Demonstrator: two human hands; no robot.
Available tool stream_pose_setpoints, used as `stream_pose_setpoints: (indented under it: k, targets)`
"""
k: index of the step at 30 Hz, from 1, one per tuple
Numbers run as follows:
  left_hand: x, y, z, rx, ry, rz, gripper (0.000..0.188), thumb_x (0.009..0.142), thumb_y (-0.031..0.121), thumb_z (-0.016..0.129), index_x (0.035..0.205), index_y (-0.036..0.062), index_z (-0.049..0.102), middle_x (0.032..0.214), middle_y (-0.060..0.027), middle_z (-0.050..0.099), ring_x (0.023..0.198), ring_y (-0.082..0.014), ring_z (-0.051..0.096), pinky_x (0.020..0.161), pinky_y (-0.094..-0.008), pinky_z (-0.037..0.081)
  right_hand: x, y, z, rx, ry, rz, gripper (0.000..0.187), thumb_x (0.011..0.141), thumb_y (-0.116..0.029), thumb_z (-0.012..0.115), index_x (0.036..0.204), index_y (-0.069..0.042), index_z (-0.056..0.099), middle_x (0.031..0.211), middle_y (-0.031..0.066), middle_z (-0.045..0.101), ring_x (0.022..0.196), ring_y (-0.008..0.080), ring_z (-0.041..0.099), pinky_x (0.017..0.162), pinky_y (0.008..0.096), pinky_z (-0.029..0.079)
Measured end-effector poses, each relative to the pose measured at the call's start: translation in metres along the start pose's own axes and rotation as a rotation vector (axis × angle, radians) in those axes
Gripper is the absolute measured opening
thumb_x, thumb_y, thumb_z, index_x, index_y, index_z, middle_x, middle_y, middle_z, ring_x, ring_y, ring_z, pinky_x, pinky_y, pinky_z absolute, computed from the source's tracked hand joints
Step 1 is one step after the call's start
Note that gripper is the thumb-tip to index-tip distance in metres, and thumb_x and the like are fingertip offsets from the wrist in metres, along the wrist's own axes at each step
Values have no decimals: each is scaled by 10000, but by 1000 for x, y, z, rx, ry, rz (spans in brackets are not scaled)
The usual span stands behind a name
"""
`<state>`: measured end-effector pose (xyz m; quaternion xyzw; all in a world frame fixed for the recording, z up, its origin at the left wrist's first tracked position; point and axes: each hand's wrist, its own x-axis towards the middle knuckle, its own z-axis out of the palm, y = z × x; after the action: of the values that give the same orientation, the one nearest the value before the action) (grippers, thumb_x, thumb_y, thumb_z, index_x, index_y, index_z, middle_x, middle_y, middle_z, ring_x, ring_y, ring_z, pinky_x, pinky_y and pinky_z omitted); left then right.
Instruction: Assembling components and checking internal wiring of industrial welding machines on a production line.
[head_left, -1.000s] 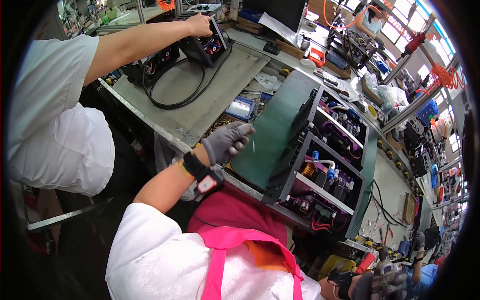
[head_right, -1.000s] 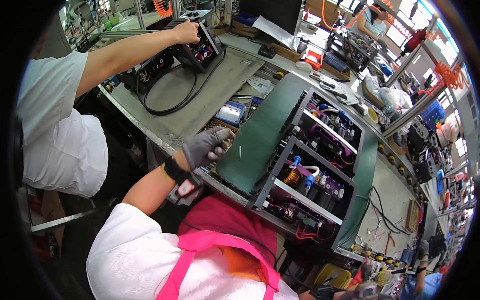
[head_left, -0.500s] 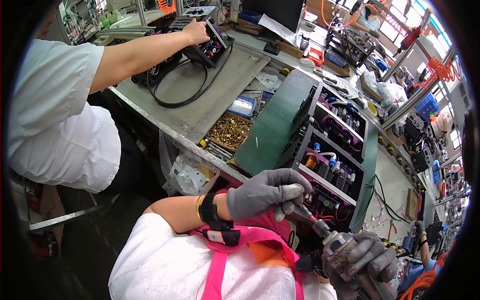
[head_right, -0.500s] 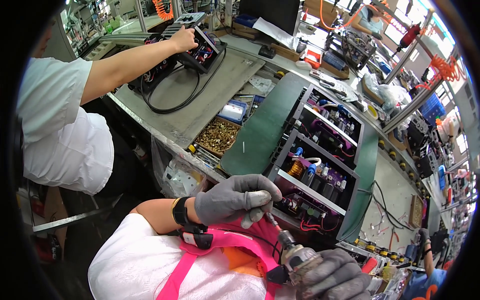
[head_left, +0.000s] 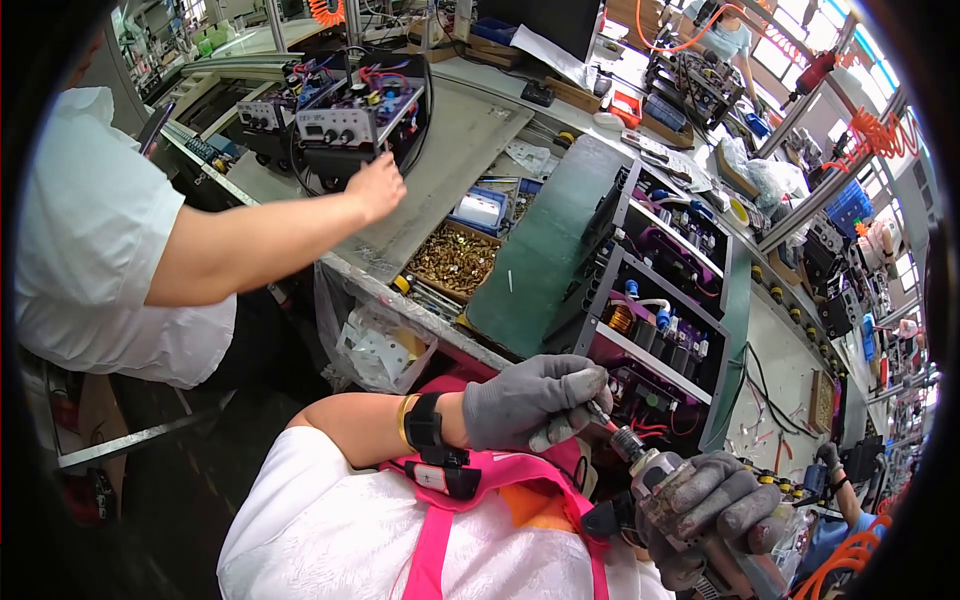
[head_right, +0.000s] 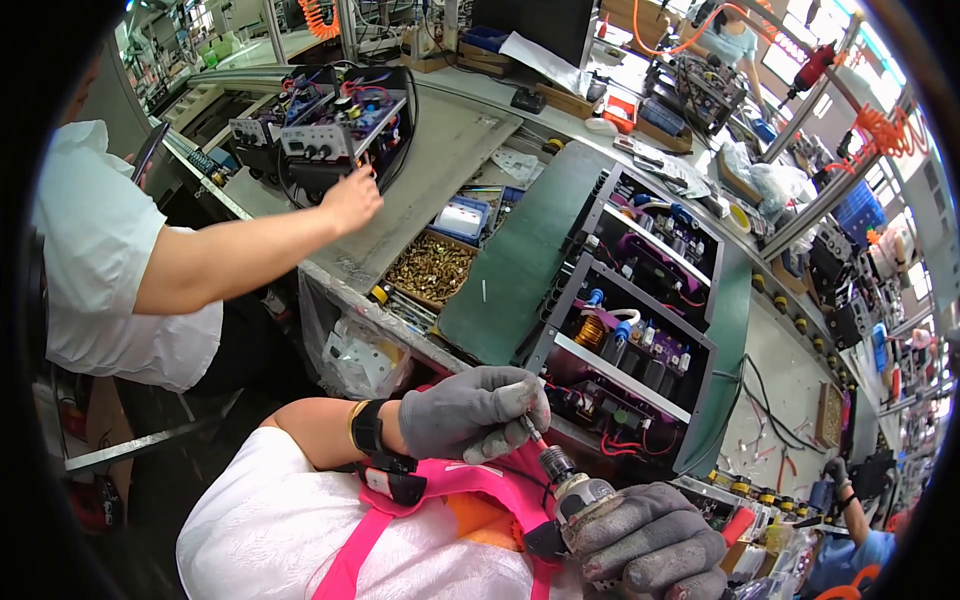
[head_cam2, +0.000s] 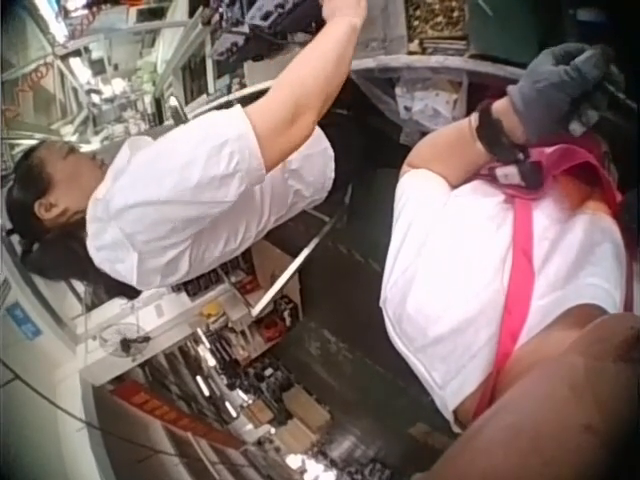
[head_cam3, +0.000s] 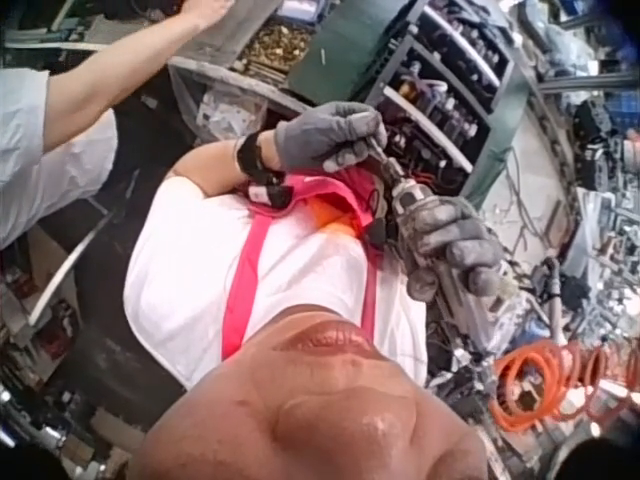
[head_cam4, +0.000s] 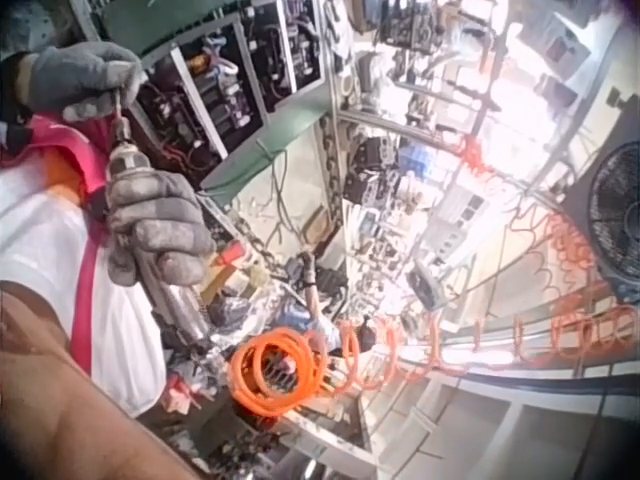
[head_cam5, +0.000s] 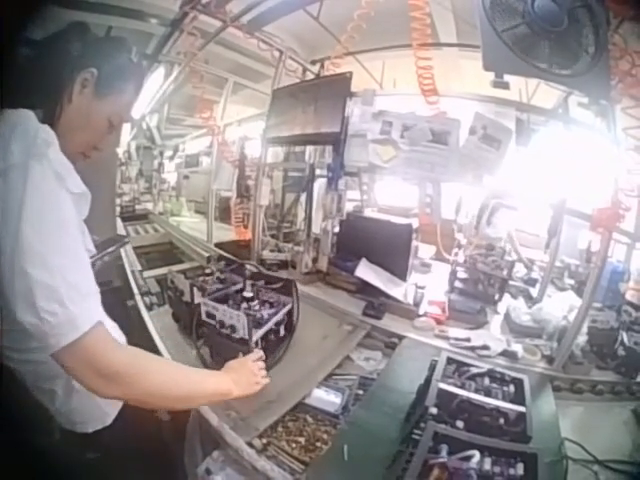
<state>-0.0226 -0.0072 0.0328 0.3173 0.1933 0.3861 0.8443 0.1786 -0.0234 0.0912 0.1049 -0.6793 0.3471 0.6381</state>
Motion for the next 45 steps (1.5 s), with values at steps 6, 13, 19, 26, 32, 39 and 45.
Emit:
stream_pose_setpoints:
  k: [6, 13, 19, 26, 32, 39, 45]
  targets:
    - [-1, -4, 7, -142, 49, -45, 333, 987, 349, 468, 986, 34, 577, 697, -40, 550, 442, -76, 472, 369, -193, 371, -11, -10, -26, -75, -181, 3, 624, 828, -93, 670, 1382, -102, 384, 1221, 138, 495, 807, 228, 603, 652, 408, 582]
    - [7, -3, 10, 92, 108, -14, 345, 985, 371, 467, 938, 54, 594, 595, -24, 518, 386, -77, 424, 364, -202, 332, 5, -14, -21, 95, -137, 353, 362, 918, -290, 521, 1156, -20, 565, 853, 180, 659, 791, 301, 667, 646, 459, 571]
    - [16, -6, 5, 89, 106, -29, 338, 960, 369, 513, 965, 41, 597, 665, -40, 566, 432, -84, 477, 385, -201, 382, -8, -9, -1, -251, 135, 65, 635, 686, 32, 713, 1271, -95, 501, 1038, 58, 576, 686, 132, 651, 576, 317, 606]
    - [16, 4, 15, 53, 29, -44, 347, 954, 339, 535, 1046, 11, 603, 724, -63, 603, 474, -95, 522, 414, -214, 434, 7, -15, -10, -59, 226, 127, 324, 855, -174, 588, 1150, -47, 547, 857, 126, 623, 644, 216, 641, 577, 374, 590]
    - [54, 83, -1, 871, -10, 385, 333, 874, 207, 637, 1149, 22, 606, 815, -64, 635, 678, -74, 586, 619, -213, 473, 22, -65, -64, 128, 165, 304, 287, 967, -281, 395, 845, -57, 526, 678, 129, 583, 641, 215, 592, 609, 377, 547]
    - [174, 118, 7, 1935, -707, 208, 352, 811, 299, 672, 1122, 135, 651, 976, -122, 643, 943, -327, 615, 815, -394, 490, 33, -75, -90, -184, 320, 4, 339, 749, -154, 682, 1031, -98, 501, 842, 26, 530, 869, 158, 526, 631, 328, 507]
    - [238, 86, 35, 2186, -648, -30, 383, 928, 395, 507, 924, 34, 634, 841, -170, 628, 821, -366, 629, 720, -452, 495, 34, -62, -122, -421, 181, 146, 533, 830, -114, 679, 1289, -102, 410, 973, 55, 529, 803, 158, 549, 620, 336, 540]
